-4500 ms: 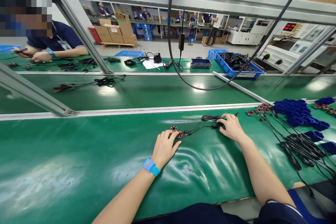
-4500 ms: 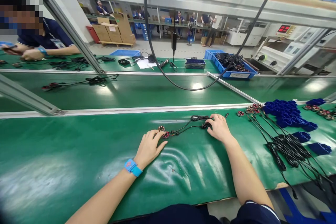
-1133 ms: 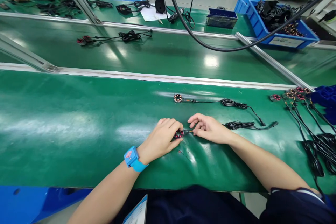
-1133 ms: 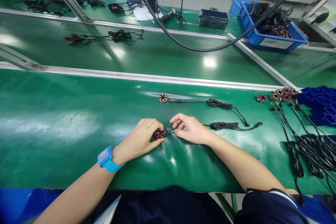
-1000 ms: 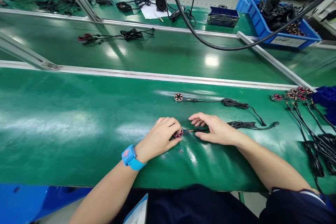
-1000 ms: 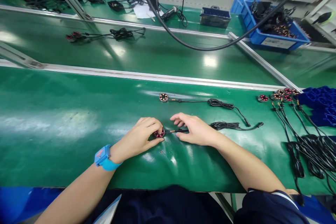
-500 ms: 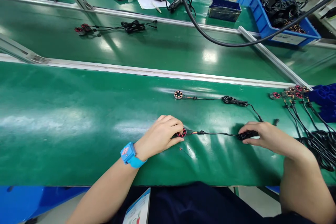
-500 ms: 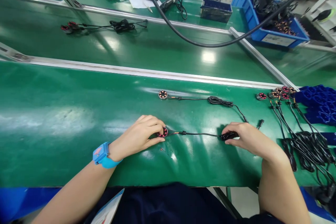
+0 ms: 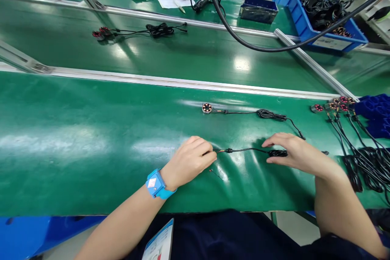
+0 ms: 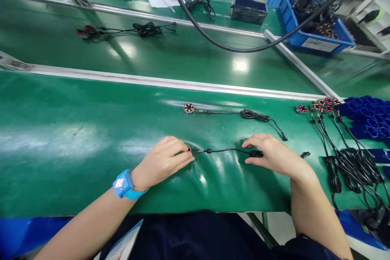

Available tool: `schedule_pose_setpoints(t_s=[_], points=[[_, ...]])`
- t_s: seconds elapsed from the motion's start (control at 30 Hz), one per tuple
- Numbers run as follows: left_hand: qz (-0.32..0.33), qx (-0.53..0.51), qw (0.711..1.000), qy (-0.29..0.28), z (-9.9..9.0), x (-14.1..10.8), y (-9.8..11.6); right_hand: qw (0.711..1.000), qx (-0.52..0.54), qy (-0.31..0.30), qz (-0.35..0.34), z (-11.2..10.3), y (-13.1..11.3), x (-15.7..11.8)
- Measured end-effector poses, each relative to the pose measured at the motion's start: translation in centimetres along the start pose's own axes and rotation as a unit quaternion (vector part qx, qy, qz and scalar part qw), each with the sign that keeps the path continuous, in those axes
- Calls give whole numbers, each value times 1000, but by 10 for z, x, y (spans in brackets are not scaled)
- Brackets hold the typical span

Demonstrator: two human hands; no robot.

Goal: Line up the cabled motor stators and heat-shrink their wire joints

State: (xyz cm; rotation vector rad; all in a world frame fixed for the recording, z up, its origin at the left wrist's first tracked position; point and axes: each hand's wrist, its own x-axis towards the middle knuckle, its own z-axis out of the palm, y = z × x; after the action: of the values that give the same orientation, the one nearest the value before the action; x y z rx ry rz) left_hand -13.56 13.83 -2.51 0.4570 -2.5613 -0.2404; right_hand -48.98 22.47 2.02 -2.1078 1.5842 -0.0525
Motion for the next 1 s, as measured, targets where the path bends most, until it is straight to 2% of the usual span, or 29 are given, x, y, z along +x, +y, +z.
schedule_pose_setpoints(t_s=[0.13, 0.27, 0.43, 0.5, 0.6, 0.7, 0.8, 0.87, 1.0], points=[[8, 56, 998, -14, 7, -2, 2, 1000, -7, -22, -3, 7, -3, 16], [-4, 63, 998, -29, 10, -4, 0, 999, 27, -41, 16, 11, 2, 15], [-33, -31, 999, -21, 2, -5, -5, 997, 54, -46, 15, 8, -1, 7], [-77, -70, 994, 15, -7, -2, -13, 999, 51, -4, 10, 2, 0, 5], [-160, -44, 984, 69, -17, 10, -36, 992, -12, 122, 33, -7, 14, 9], [-211, -11, 977, 37, -10, 28, -66, 972, -102, 201, 68, -7, 43, 24], [-231, -26, 973, -13, 7, 42, -88, 965, -126, 210, 90, -1, 70, 39], [-233, -55, 970, -30, 17, 47, -94, 968, -119, 198, 103, 2, 81, 40], [-202, -93, 974, -50, 24, 48, -87, 976, -91, 156, 123, -1, 89, 9]])
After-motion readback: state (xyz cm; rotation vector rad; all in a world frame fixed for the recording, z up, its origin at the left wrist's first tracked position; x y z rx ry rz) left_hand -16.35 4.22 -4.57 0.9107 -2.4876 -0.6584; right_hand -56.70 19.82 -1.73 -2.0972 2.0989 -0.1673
